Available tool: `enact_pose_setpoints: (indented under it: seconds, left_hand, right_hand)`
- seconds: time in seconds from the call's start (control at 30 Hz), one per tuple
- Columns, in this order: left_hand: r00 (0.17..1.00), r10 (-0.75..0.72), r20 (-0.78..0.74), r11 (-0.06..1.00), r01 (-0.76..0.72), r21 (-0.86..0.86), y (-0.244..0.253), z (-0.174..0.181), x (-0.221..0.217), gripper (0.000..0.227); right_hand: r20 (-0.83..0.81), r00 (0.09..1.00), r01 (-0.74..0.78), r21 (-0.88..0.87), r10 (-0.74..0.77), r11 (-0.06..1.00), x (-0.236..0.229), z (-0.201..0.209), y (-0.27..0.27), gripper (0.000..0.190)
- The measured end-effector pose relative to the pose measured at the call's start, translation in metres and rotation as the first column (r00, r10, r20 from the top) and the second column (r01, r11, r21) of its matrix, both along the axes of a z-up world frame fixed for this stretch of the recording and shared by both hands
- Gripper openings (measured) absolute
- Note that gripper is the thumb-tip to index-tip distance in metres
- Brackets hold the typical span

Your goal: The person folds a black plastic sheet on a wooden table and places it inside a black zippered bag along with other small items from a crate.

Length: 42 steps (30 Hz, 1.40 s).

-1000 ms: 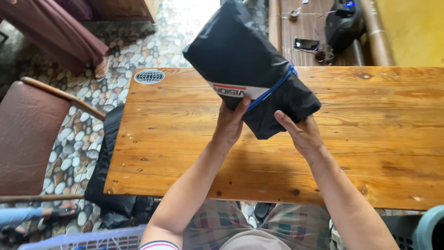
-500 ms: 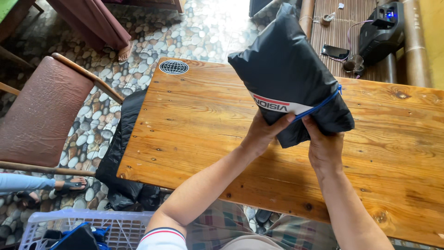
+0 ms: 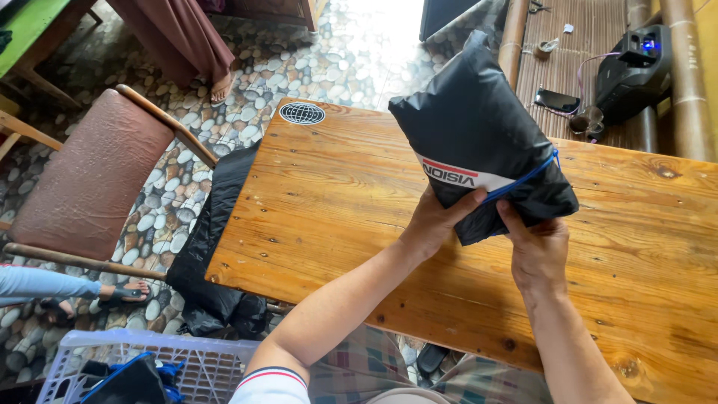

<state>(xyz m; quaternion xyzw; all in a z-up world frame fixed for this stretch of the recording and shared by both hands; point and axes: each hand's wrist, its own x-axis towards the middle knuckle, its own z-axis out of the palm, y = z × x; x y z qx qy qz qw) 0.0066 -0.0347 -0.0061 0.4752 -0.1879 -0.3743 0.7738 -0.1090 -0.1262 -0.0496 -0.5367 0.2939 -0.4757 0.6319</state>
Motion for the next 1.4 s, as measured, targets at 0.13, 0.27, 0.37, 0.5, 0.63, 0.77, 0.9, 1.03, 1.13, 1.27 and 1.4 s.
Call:
enact_pose_setpoints:
  seconds: [0.13,0.27,0.37,0.5,0.63,0.77,0.9,1.03,1.13,1.27,1.4]
  left_hand:
    - [0.994,-0.077,0.083,0.991,0.067,0.116,0.004,-0.005,-0.010,0.062]
    - [0.978,-0.160,0.133,0.987,0.160,0.009,0.005,-0.002,-0.005,0.063]
    - [0.993,-0.112,0.031,0.972,0.116,-0.203,-0.003,-0.015,0.017,0.079]
    - [0.993,-0.009,-0.114,0.963,-0.022,-0.270,-0.033,-0.064,0.029,0.077]
    - [0.994,0.092,-0.064,0.988,-0.099,-0.116,-0.018,-0.036,0.012,0.082]
    - [0.992,0.128,-0.002,0.988,-0.128,-0.085,-0.012,-0.029,-0.001,0.084]
    - [0.986,0.162,-0.031,0.986,-0.163,-0.039,-0.010,-0.033,-0.012,0.082]
    - [0.988,0.156,0.025,0.985,-0.153,-0.085,-0.011,-0.027,-0.004,0.086]
    - [0.982,0.171,0.087,0.982,-0.162,-0.100,-0.008,-0.025,-0.001,0.088]
    - [0.966,0.205,0.157,0.966,-0.174,-0.190,-0.010,-0.040,-0.003,0.086]
    - [0.915,0.060,0.398,0.998,-0.053,-0.029,0.023,0.012,0.004,0.085]
  right_hand:
    - [0.056,0.998,0.039,0.059,-0.043,0.997,0.000,-0.017,-0.011,0.026]
    - [0.202,0.978,0.015,0.170,-0.049,0.985,-0.013,-0.050,-0.040,0.025]
    - [0.220,0.975,-0.013,0.162,-0.023,0.987,-0.010,-0.015,-0.025,0.024]
    - [0.161,0.986,-0.050,0.130,0.028,0.990,-0.004,-0.016,-0.012,0.028]
    - [0.074,0.997,-0.022,0.077,0.017,0.997,-0.002,-0.041,-0.020,0.027]
    - [0.059,0.998,0.025,0.027,-0.027,0.999,-0.002,-0.058,-0.029,0.025]
    - [0.023,0.999,0.033,-0.044,-0.032,0.998,-0.007,-0.063,-0.031,0.018]
    - [0.018,1.000,0.003,0.001,-0.003,1.000,-0.010,-0.036,-0.017,0.015]
    - [0.182,0.978,-0.131,0.173,0.098,0.976,-0.016,-0.044,-0.021,0.020]
    - [0.073,0.995,-0.075,0.084,0.069,0.994,-0.007,-0.019,-0.006,0.016]
    - [-0.048,0.997,0.058,0.058,-0.055,0.997,-0.029,-0.025,-0.033,0.026]
